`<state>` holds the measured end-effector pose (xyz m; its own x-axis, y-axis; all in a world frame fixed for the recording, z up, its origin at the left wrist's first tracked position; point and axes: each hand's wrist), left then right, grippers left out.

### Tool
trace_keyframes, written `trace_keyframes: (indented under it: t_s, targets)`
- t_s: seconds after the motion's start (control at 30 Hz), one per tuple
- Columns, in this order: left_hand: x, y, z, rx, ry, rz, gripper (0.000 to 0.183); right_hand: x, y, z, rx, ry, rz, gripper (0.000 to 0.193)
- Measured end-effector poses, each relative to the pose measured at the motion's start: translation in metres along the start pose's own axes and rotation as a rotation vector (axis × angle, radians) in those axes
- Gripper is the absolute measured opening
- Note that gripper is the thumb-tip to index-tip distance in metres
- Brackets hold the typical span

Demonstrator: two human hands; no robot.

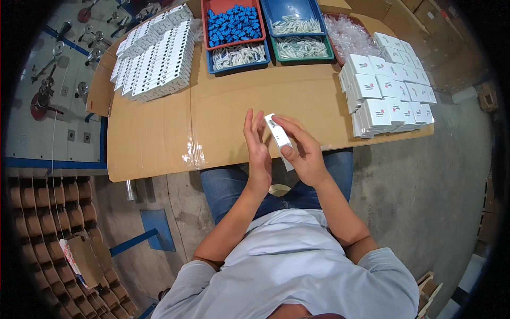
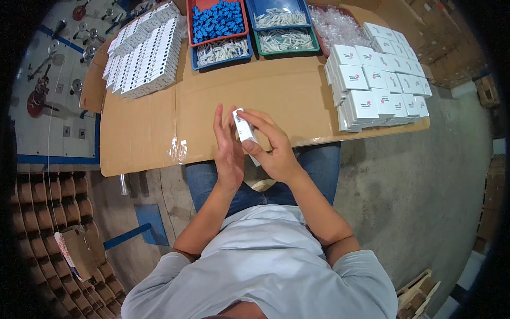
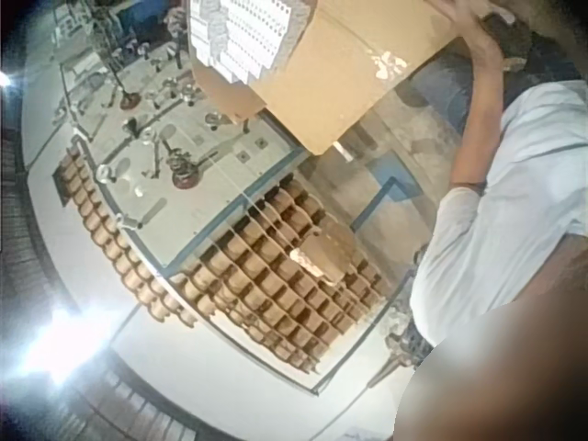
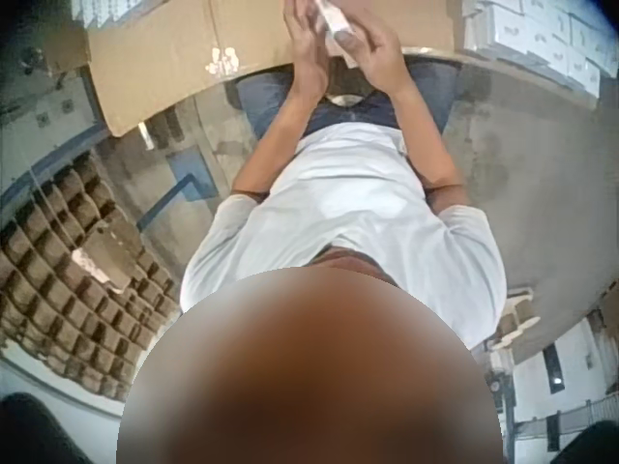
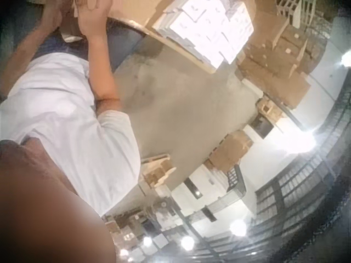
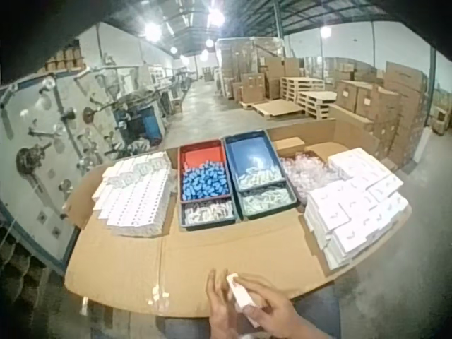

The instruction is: Assembling small electronic modules into white cardboard boxes and packing them with components.

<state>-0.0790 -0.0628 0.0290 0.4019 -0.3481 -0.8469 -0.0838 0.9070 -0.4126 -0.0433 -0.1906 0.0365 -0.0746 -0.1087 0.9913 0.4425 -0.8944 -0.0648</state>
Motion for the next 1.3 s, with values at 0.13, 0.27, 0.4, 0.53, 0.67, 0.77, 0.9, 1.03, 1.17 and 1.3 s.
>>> trace_keyframes:
  t_s: [0.13, 0.27, 0.4, 0.53, 0.67, 0.77, 0.9, 1.03, 1.17, 1.3]
  targets:
    - [-0.027, 0.001, 0.002, -0.145, 0.583, -0.428, 0.072, 0.004, -0.002, -0.001, -0.076, 0.153, -0.382, 0.06]
    - [-0.026, 0.001, -0.002, -0.114, 0.696, -0.317, 0.063, -0.007, -0.005, 0.002, -0.013, 0.23, -0.429, 0.063]
    - [-0.024, -0.003, -0.004, -0.155, 0.67, -0.321, 0.05, -0.01, -0.006, 0.002, -0.047, 0.273, -0.452, 0.062]
    - [-0.019, -0.008, -0.009, -0.209, 0.647, -0.312, 0.045, -0.014, -0.002, 0.002, -0.061, 0.285, -0.435, 0.062]
    - [-0.021, -0.013, -0.009, -0.244, 0.63, -0.321, 0.044, -0.014, 0.001, 0.004, -0.04, 0.311, -0.471, 0.062]
    - [-0.02, -0.014, -0.007, -0.251, 0.626, -0.293, 0.046, -0.014, 0.0, 0.004, -0.053, 0.328, -0.462, 0.062]
    - [-0.011, -0.011, -0.008, -0.228, 0.608, -0.299, 0.047, -0.018, 0.002, 0.005, -0.077, 0.338, -0.481, 0.068]
    - [-0.004, -0.006, -0.007, -0.191, 0.61, -0.301, 0.051, -0.019, 0.002, 0.007, -0.086, 0.337, -0.437, 0.067]
    - [0.004, -0.005, -0.01, -0.147, 0.556, -0.245, 0.056, -0.02, 0.005, 0.006, -0.099, 0.257, -0.37, 0.07]
    - [0.035, 0.015, -0.014, 0.099, 0.199, 0.201, 0.067, -0.021, 0.01, 0.011, -0.045, 0.183, -0.272, 0.074]
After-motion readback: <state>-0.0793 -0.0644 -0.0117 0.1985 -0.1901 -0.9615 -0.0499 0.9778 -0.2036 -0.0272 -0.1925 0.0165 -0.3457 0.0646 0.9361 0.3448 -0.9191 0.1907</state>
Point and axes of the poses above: each hand's wrist, its own z-axis towards the middle knuckle, its own y-axis out of the back of the hand, x = y × z, and after that the axes turned 11 degrees about -y, right-handed
